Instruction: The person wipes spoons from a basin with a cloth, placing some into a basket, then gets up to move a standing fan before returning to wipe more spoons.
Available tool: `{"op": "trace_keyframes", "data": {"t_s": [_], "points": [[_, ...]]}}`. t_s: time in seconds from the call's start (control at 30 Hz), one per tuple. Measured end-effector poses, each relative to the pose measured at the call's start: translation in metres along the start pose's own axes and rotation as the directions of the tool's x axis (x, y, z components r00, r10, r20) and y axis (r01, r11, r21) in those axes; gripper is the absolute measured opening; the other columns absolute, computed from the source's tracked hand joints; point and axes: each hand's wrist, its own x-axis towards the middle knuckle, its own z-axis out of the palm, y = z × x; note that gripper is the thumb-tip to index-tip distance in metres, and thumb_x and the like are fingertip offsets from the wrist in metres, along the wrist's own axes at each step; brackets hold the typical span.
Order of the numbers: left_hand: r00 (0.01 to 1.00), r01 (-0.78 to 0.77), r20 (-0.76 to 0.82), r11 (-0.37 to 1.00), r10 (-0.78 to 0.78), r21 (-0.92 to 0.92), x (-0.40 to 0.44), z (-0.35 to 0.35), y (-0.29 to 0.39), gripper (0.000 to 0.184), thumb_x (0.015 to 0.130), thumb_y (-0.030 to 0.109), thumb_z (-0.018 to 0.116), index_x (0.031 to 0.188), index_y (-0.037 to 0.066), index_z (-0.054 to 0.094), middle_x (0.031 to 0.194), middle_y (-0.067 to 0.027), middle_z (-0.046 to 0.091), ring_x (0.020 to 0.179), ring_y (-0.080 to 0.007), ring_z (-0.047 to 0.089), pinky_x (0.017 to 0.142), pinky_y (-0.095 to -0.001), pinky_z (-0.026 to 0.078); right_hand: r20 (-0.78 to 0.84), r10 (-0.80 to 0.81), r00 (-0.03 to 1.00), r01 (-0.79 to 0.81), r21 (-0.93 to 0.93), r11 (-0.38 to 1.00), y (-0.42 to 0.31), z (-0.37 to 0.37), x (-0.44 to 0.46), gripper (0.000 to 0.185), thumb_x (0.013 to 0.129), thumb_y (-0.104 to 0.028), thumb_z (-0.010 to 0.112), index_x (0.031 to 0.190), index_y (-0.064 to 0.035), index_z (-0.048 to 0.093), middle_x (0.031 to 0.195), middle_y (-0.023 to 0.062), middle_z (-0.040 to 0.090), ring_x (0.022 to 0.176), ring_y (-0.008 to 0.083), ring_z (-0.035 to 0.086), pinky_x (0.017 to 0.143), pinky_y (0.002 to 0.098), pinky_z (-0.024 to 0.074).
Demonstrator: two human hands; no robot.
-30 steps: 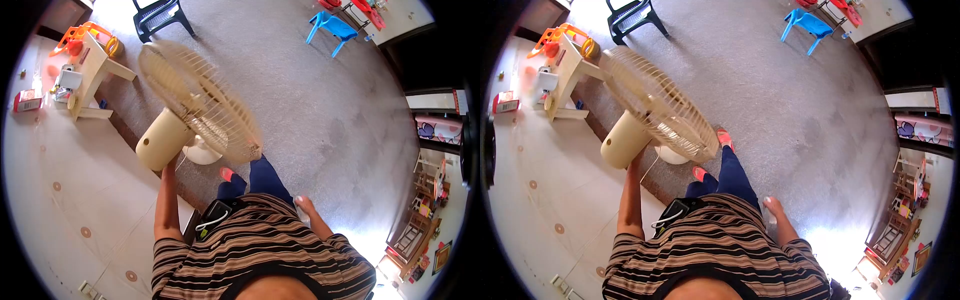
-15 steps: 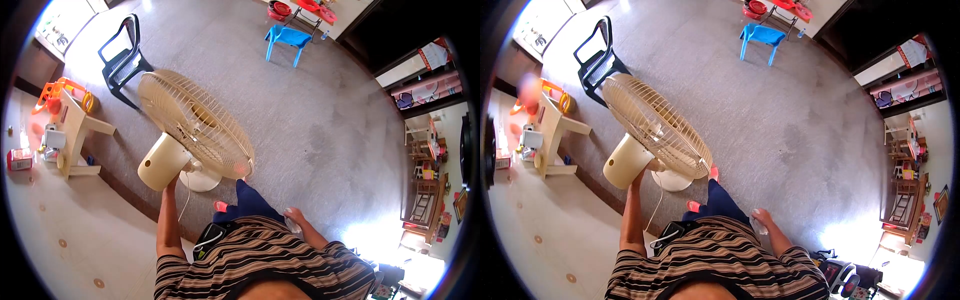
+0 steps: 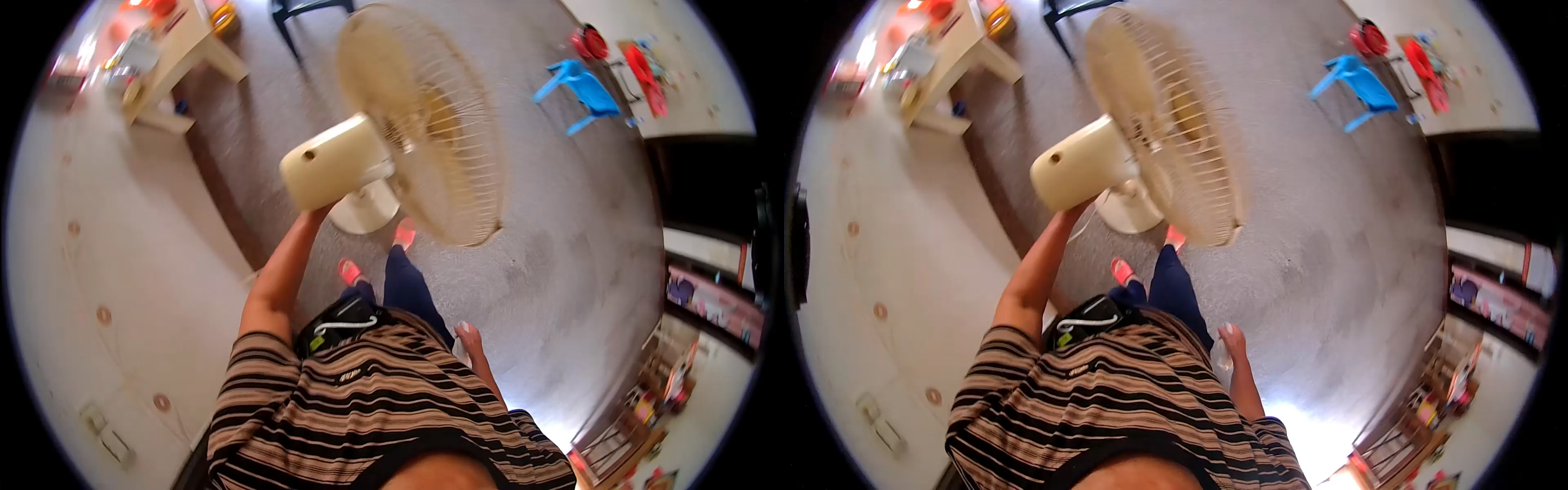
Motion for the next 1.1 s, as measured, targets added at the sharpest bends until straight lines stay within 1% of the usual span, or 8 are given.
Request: {"op": "trace_keyframes", "data": {"t_s": [0.37, 0.5, 0.6, 0.7, 0.77, 0.83, 0.93, 1.1], "points": [[0.518, 0.729, 0.686, 0.683, -0.511, -0.042, -0.125, -0.115, 0.005, 0.038, 0.087, 0.029, 0.065, 0.111, 0.000, 0.061, 0.085, -0.0018, 0.067, 0.076, -0.0155, 0.061, 0.070, -0.0313, 0.051, 0.015, -0.222, 0.975, 0.217, -0.280, 0.935, -0.095, 0.037, 0.103, 0.057, 0.079, -0.058, 0.058, 0.100, -0.0060, 0.066, 0.096, 0.0237, 0.065, 0.092, 0.0408, 0.062, 0.080, 0.0469, 0.0481], [0.470, 0.413, 0.799, 0.893, -0.375, 0.177, -0.281, -0.185, -0.048, 0.047, 0.080, 0.035, 0.069, 0.116, 0.006, 0.063, 0.106, -0.0142, 0.068, 0.095, -0.0278, 0.066, 0.082, -0.0385, 0.052, 0.106, -0.316, 0.943, 0.333, -0.270, 0.903, -0.202, 0.086, 0.127, 0.053, 0.079, -0.058, 0.056, 0.105, -0.0123, 0.065, 0.102, 0.0184, 0.066, 0.095, 0.0351, 0.063, 0.077, 0.0455, 0.0491], [0.081, 0.579, 0.795, 0.677, -0.602, 0.454, -0.333, -0.264, -0.013, 0.042, 0.083, 0.037, 0.068, 0.117, 0.012, 0.063, 0.094, -0.0158, 0.069, 0.087, -0.0263, 0.066, 0.078, -0.0362, 0.052, -0.116, -0.453, 0.884, 0.447, -0.078, 0.891, -0.240, 0.143, 0.166, 0.040, 0.079, -0.046, 0.058, 0.103, -0.0155, 0.064, 0.105, 0.0123, 0.065, 0.096, 0.0346, 0.062, 0.083, 0.0468, 0.0479], [0.118, 0.755, 0.795, 0.574, -0.595, 0.317, -0.385, -0.319, 0.007, 0.041, 0.087, 0.030, 0.066, 0.118, 0.005, 0.061, 0.091, -0.0127, 0.068, 0.082, -0.0185, 0.063, 0.077, -0.0332, 0.051, -0.249, -0.496, 0.832, 0.532, 0.105, 0.840, -0.271, 0.176, 0.181, 0.045, 0.080, -0.035, 0.062, 0.119, -0.0122, 0.056, 0.108, 0.0130, 0.062, 0.102, 0.0308, 0.059, 0.087, 0.0420, 0.0466], [-0.183, 0.982, 0.790, -0.064, -0.585, 0.180, -0.424, -0.324, -0.008, 0.040, 0.091, 0.025, 0.063, 0.122, 0.000, 0.057, 0.096, -0.0098, 0.067, 0.085, -0.0165, 0.062, 0.077, -0.0302, 0.051, -0.191, -0.441, 0.877, 0.467, 0.128, 0.875, -0.290, 0.186, 0.187, 0.054, 0.083, -0.039, 0.062, 0.128, -0.0118, 0.050, 0.118, 0.0130, 0.059, 0.110, 0.0309, 0.056, 0.094, 0.0407, 0.0439], [-0.177, 0.978, 0.760, -0.023, -0.625, 0.208, -0.396, -0.321, 0.026, 0.040, 0.092, 0.024, 0.062, 0.123, -0.001, 0.055, 0.096, -0.0095, 0.066, 0.086, -0.0162, 0.062, 0.078, -0.0294, 0.051, -0.119, -0.396, 0.911, 0.411, 0.164, 0.897, -0.302, 0.208, 0.215, 0.060, 0.085, -0.045, 0.061, 0.133, -0.0114, 0.047, 0.126, 0.0136, 0.056, 0.116, 0.0307, 0.053, 0.098, 0.0401, 0.0418], [-0.072, 0.952, 0.680, 0.152, -0.730, 0.264, -0.350, -0.308, 0.067, 0.041, 0.095, 0.025, 0.059, 0.125, -0.002, 0.053, 0.096, -0.0077, 0.065, 0.087, -0.0151, 0.062, 0.079, -0.0269, 0.051, -0.383, -0.805, 0.453, 0.528, 0.843, -0.104, -0.296, 0.258, 0.273, 0.074, 0.085, -0.060, 0.056, 0.138, -0.0113, 0.040, 0.140, 0.0137, 0.044, 0.127, 0.0302, 0.043, 0.106, 0.0410, 0.0353], [-0.179, 0.968, 0.680, -0.004, -0.711, 0.250, -0.335, -0.293, 0.072, 0.042, 0.094, 0.027, 0.060, 0.126, 0.001, 0.053, 0.097, -0.0098, 0.065, 0.085, -0.0164, 0.063, 0.077, -0.0294, 0.052, -0.199, -0.800, 0.566, 0.448, 0.889, 0.096, -0.329, 0.222, 0.256, 0.082, 0.084, -0.070, 0.047, 0.141, -0.0127, 0.036, 0.144, 0.0131, 0.038, 0.132, 0.0297, 0.037, 0.110, 0.0438, 0.0313]]}}
